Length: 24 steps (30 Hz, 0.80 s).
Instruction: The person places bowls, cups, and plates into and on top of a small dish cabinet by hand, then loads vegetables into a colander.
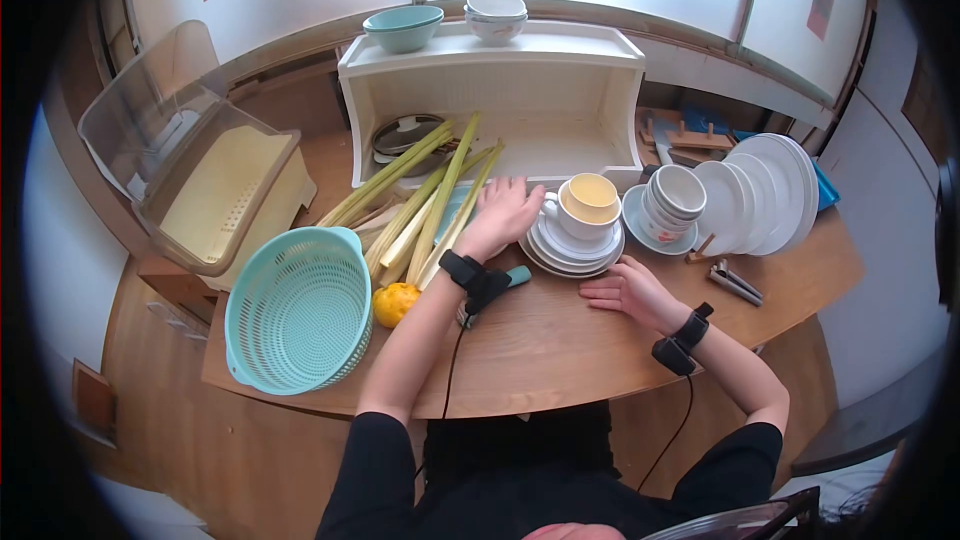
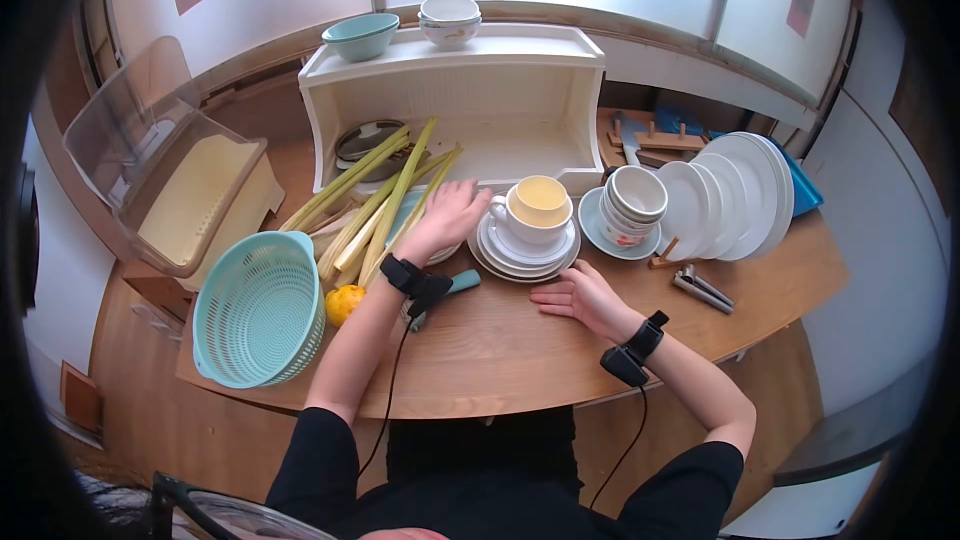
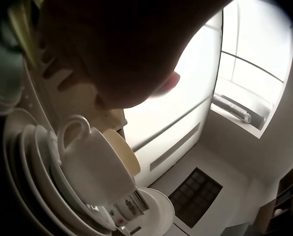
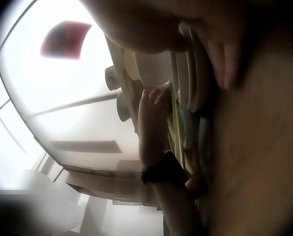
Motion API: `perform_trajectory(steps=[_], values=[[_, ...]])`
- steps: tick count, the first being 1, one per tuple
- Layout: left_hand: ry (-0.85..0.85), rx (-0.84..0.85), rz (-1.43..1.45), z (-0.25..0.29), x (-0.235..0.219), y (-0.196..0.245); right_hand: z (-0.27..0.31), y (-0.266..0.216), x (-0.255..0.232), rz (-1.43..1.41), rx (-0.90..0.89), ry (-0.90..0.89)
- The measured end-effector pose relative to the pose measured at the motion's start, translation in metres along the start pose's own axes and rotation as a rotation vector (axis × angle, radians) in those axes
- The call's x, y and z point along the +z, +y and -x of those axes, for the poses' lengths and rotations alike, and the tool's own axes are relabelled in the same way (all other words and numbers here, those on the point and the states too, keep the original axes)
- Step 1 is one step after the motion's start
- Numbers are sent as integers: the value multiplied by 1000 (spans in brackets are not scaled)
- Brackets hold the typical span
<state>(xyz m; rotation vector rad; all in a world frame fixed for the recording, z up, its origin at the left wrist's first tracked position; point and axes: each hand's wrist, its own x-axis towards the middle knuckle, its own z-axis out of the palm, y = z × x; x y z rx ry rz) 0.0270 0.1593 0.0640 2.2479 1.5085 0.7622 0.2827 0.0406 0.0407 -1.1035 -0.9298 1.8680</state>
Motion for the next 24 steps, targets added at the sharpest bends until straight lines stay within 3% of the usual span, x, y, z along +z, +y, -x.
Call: perform_trajectory(steps=[4,6,9,13,18,22,24], values=[[-40,-3,-81,-4,-13,-14,-6,-4,7,7,-28,46],[-126,-82,-155,-7,-8,-24,-10,-4,6,-20,-23,62],[-115,-114,-342,-3,-4,-26,-11,-9,11,-8,-14,104],[-109,-196,-381,-4,-12,-21,-13,-5,7,27,-40,90],[66,-302,-479,-3,-13,-30,-18,1,1,34,-67,77],[152,-149,-449,-4,-5,-21,-19,2,-1,57,-62,86],[32,-138,-28,-1,-18,12,-20,4,-2,41,-74,87]])
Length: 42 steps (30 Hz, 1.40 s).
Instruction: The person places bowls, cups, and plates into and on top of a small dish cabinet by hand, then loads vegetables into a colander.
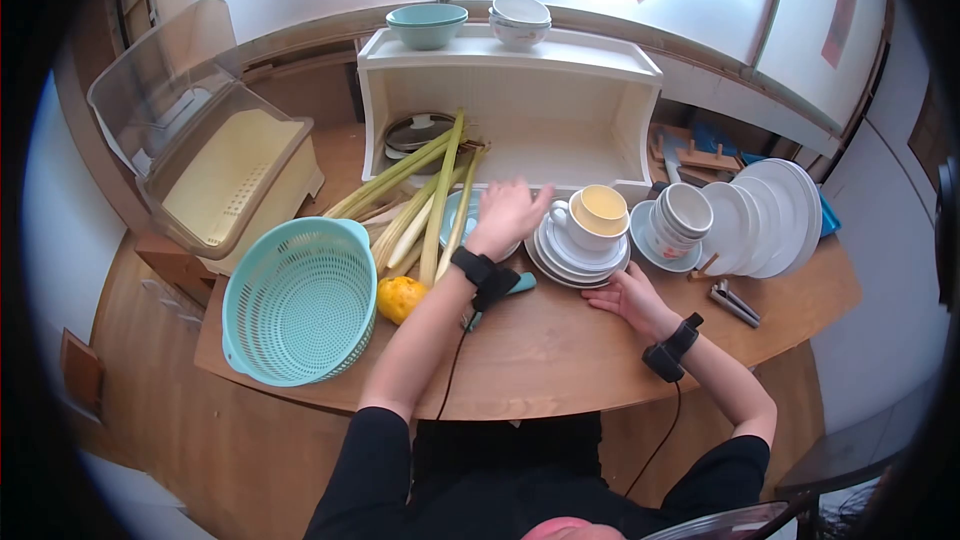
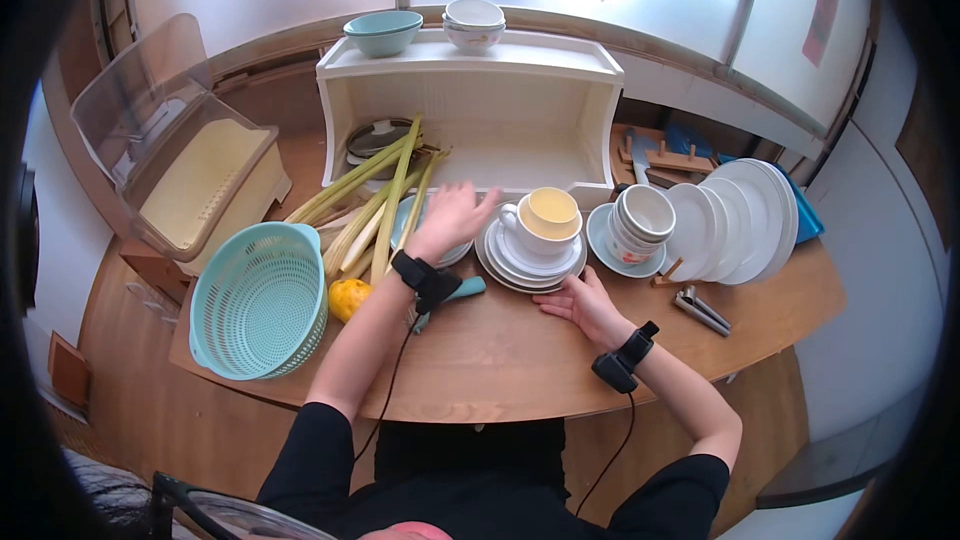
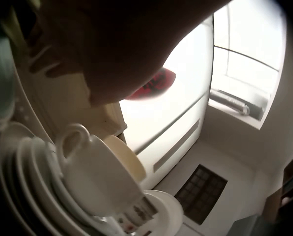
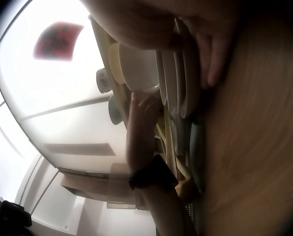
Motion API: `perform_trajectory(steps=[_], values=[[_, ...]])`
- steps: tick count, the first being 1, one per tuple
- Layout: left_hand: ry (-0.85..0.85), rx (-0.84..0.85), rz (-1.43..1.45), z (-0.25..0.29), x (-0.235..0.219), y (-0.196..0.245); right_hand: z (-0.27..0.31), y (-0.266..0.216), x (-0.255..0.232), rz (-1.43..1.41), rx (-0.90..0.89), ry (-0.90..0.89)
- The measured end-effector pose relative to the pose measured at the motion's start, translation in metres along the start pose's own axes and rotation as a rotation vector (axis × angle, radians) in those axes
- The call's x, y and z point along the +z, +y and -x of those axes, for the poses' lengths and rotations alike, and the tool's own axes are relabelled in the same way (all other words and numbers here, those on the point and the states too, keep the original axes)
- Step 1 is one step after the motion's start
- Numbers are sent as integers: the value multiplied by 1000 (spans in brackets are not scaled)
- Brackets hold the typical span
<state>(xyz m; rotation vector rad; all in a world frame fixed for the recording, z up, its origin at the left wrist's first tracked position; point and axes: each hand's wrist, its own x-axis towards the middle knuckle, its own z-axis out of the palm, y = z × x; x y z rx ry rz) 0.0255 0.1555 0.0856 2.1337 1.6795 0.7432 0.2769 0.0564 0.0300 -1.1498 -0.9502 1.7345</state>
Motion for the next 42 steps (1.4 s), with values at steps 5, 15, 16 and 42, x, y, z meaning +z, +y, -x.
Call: perform_trajectory(steps=[5,15,16,42], values=[[-307,-52,329,-18,5,21,4,-1,3,9,-17,4],[-449,-86,294,-37,27,14,2,3,-2,-42,-41,-33],[-416,-78,364,-38,30,14,2,4,-2,-46,-42,-31],[-372,-71,664,-49,-4,20,-15,-33,24,61,-255,-21]])
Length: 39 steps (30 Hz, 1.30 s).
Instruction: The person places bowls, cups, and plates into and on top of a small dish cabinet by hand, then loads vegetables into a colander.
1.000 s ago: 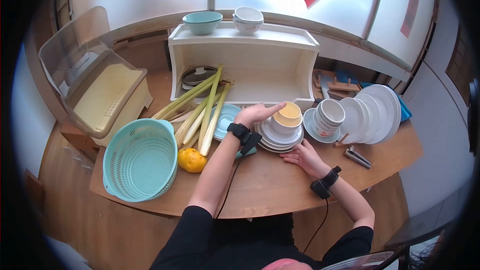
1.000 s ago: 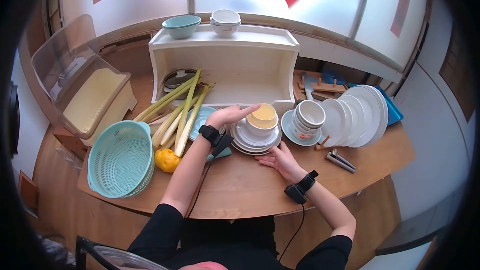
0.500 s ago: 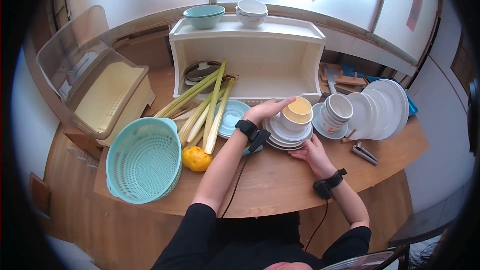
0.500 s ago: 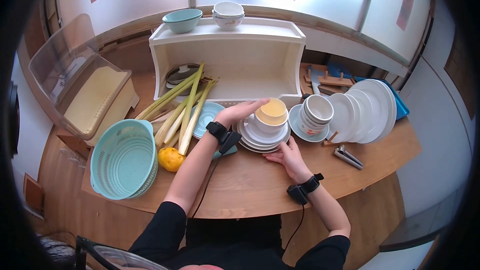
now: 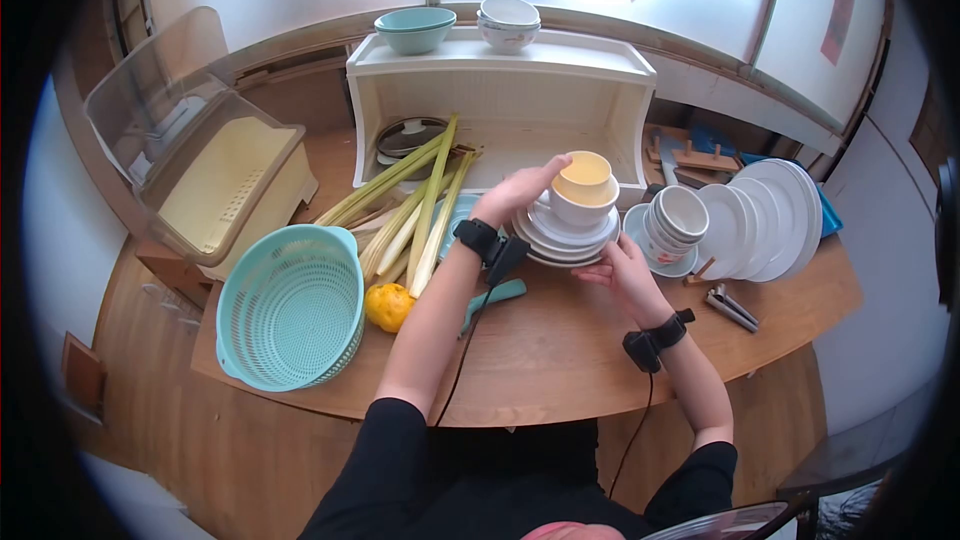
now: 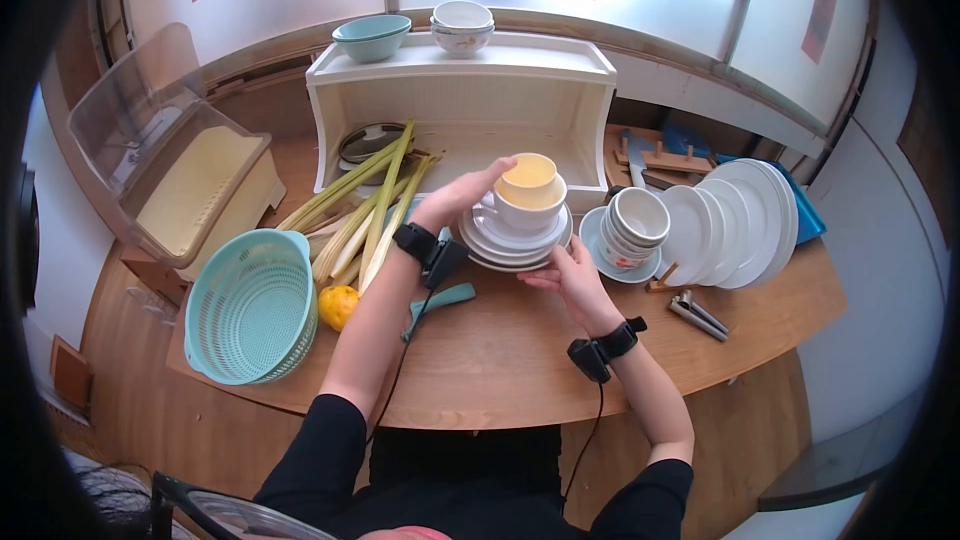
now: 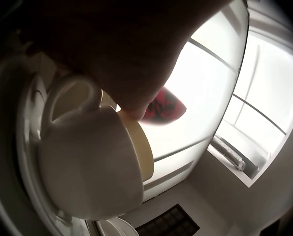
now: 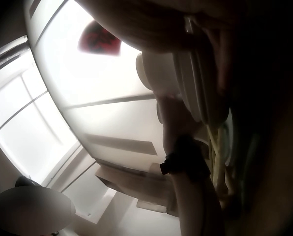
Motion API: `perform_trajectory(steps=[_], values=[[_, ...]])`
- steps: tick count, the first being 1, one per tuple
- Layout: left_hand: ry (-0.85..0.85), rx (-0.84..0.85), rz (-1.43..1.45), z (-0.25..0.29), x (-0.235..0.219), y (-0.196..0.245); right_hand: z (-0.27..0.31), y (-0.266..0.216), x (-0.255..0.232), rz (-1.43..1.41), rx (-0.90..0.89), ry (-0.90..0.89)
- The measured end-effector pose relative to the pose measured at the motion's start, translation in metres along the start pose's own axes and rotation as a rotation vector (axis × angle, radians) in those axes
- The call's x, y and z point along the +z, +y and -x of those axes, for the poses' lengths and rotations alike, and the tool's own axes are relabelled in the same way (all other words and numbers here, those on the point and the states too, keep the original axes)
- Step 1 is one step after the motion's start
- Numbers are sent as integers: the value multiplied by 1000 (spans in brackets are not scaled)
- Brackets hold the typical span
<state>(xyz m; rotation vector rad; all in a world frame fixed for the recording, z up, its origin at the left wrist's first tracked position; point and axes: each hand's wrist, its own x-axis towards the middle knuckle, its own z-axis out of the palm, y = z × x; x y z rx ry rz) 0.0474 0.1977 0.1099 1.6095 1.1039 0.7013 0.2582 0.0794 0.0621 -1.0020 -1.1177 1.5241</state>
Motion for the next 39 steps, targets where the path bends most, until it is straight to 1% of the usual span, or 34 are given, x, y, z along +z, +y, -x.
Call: perform_trajectory(steps=[3,5,6,7,9,10,11,13,14,15,17,18,20,23,25,27,28,29,30,31,33,34,36,37,39], values=[[39,22,-85,12,-7,18,-15,-12,7,23,-19,7],[37,-76,58,9,-19,31,-28,-18,8,14,-41,7],[40,-65,65,4,-23,33,-35,-22,10,50,-65,19],[43,-65,62,-8,-29,28,-41,-27,12,84,-88,32],[61,-100,192,-30,-40,16,-54,-37,15,101,-117,28],[112,1,170,-21,-42,22,-66,-39,13,133,-132,46],[114,0,164,-22,-45,22,-79,-40,10,163,-149,64],[40,76,247,-27,-52,24,-105,-42,6,191,-173,73],[77,3,235,-38,-57,25,-114,-44,5,196,-147,85],[82,5,229,-45,-59,25,-123,-46,5,202,-122,96],[189,-131,229,-56,-62,27,-146,-42,3,197,-140,118],[194,-128,224,-62,-63,24,-157,-40,1,196,-154,146],[219,17,282,-82,-66,3,-174,-38,-1,203,-171,155],[257,-27,334,-104,-68,-10,-200,-29,-7,221,-203,179],[252,-20,325,-112,-68,-20,-216,-20,-13,226,-212,191],[251,-17,317,-118,-68,-28,-230,-13,-18,333,-199,213],[239,3,331,-126,-68,-39,-239,-7,-21,330,-190,211],[228,25,345,-129,-68,-44,-250,1,-26,385,-179,241],[231,16,349,-131,-68,-50,-260,9,-31,442,-165,269],[241,-1,329,-130,-67,-51,-279,22,-42,439,-159,266],[252,-27,313,-127,-67,-56,-311,51,-63,649,-231,255],[262,-43,309,-126,-66,-60,-307,53,-60,648,-222,253],[274,-60,308,-126,-68,-66,-292,45,-49,786,-168,304],[261,-58,278,-126,-70,-68,-289,45,-47,786,-165,302],[252,-58,253,-126,-73,-71,-283,44,-42,1124,-241,316]])
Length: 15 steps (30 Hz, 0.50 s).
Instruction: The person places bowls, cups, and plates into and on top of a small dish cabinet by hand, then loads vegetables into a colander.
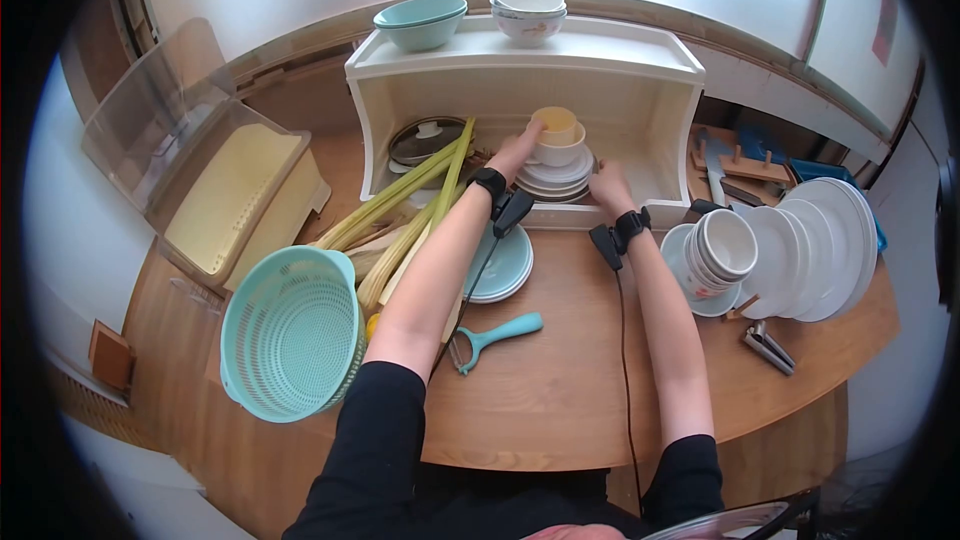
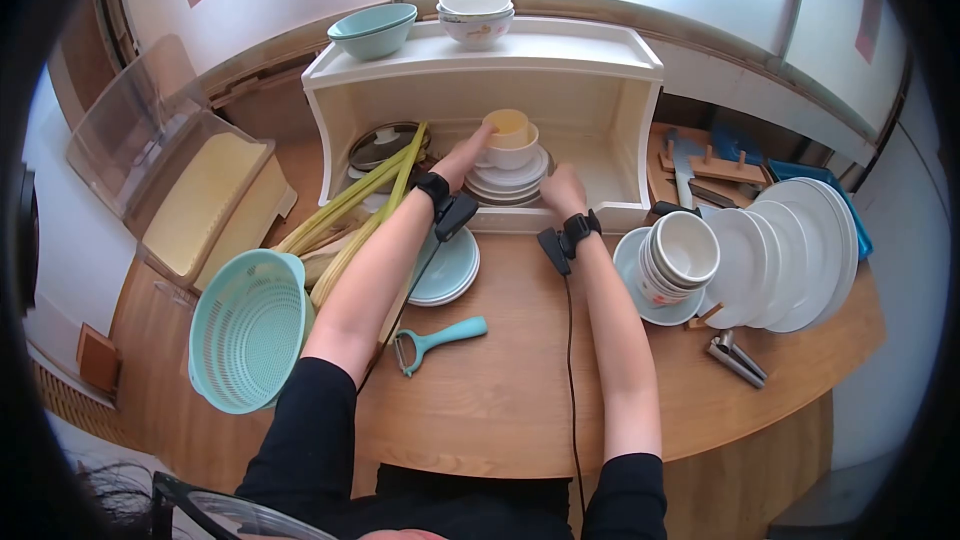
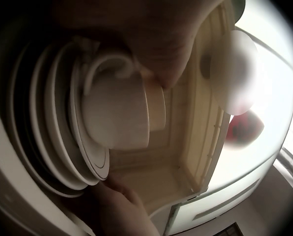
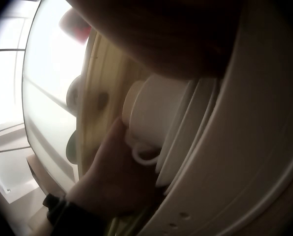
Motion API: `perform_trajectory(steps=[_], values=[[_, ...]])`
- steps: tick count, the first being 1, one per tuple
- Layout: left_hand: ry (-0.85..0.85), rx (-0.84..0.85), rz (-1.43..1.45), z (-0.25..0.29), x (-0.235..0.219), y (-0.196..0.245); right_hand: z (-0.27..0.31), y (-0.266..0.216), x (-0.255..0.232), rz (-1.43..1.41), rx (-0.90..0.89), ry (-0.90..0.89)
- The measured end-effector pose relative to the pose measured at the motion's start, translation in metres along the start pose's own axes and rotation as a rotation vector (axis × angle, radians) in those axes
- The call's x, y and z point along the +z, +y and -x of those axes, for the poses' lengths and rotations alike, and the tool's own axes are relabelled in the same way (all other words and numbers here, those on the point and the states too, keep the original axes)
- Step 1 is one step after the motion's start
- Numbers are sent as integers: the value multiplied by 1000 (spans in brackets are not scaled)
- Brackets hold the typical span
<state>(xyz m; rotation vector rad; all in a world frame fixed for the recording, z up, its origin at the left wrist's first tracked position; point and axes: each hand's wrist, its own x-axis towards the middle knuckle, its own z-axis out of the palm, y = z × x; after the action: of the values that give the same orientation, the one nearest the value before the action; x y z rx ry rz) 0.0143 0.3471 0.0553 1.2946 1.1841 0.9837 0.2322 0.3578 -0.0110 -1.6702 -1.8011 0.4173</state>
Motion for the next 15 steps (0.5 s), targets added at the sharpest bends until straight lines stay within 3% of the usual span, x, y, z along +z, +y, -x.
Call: perform_trajectory(steps=[1,3,6,12,14,15], values=[[9,12,-27,2,-1,1,-4,4,5,1,-2,-3],[19,23,-53,3,-4,1,-17,18,20,-349,118,-104],[-18,26,-56,0,-11,-1,4,-19,-4,-466,237,-218],[48,-24,-80,3,-8,14,20,-42,-6,-629,257,-175],[455,-134,-275,5,9,21,8,-27,5,-503,186,-137],[455,-135,-275,6,15,22,2,-17,10,-375,116,-99]])
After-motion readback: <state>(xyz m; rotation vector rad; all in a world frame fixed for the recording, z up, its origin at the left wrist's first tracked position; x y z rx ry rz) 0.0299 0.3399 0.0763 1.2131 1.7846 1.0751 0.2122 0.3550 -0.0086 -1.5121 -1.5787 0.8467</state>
